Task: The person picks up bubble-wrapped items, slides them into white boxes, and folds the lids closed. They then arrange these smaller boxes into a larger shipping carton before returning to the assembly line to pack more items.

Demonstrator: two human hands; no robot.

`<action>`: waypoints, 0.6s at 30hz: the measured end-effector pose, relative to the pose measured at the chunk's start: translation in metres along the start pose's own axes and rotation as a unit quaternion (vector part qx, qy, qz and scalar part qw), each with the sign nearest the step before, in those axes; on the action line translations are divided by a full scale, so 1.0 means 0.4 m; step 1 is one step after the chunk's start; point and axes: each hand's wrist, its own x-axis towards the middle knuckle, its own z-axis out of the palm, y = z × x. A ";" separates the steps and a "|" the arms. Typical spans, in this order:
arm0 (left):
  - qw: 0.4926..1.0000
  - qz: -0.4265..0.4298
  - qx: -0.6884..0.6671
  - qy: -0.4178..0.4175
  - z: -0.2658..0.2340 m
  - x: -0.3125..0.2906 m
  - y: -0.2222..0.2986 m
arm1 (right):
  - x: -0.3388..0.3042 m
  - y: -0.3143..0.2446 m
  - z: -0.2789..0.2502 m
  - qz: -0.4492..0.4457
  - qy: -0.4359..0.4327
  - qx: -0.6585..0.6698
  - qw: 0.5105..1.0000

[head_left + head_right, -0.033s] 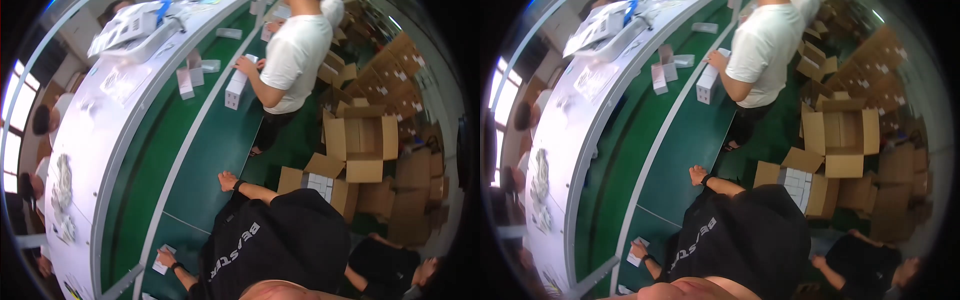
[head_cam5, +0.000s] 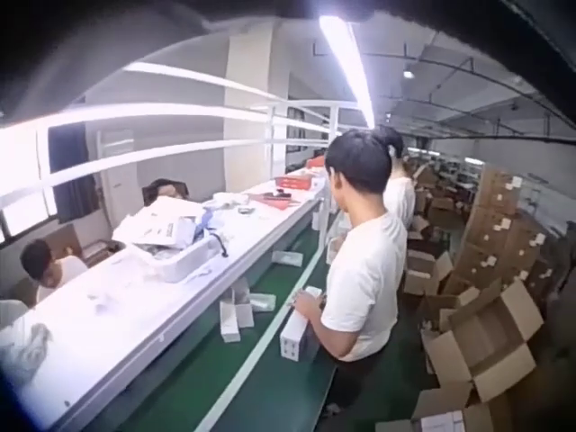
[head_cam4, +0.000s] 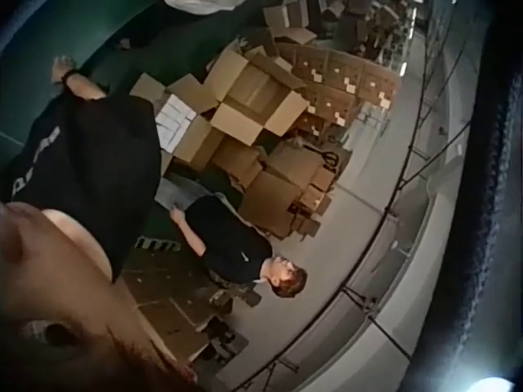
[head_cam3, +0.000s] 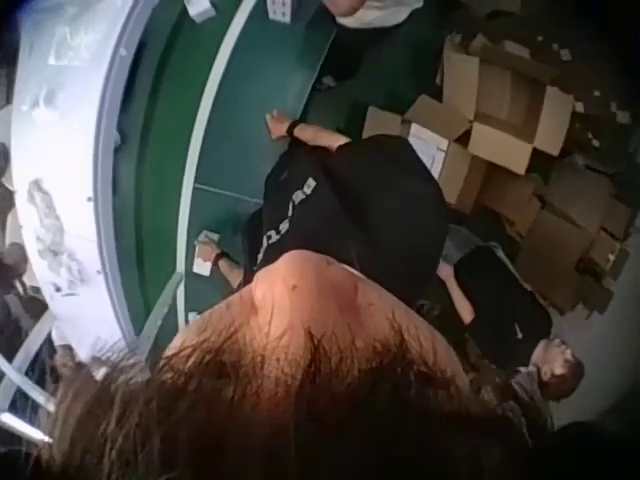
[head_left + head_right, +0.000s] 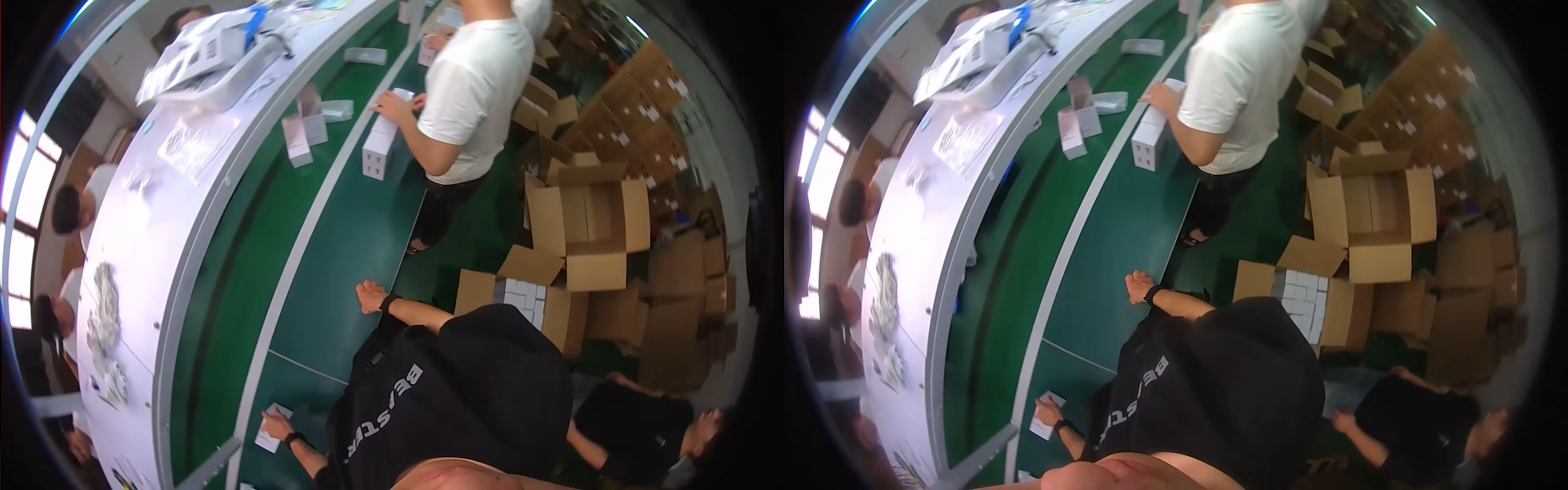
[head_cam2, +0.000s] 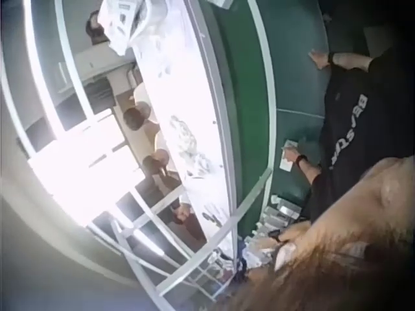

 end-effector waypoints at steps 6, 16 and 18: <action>0.995 0.068 -0.065 0.020 -0.016 0.032 -0.036 | 0.023 0.003 0.003 0.064 0.031 0.013 0.997; 0.740 -0.083 -0.662 -0.083 -0.160 -0.091 0.129 | 0.012 0.011 0.001 0.068 0.055 0.005 0.996; 0.680 -0.065 -0.725 -0.084 -0.181 -0.157 0.243 | 0.013 0.006 -0.002 0.045 0.024 -0.001 0.999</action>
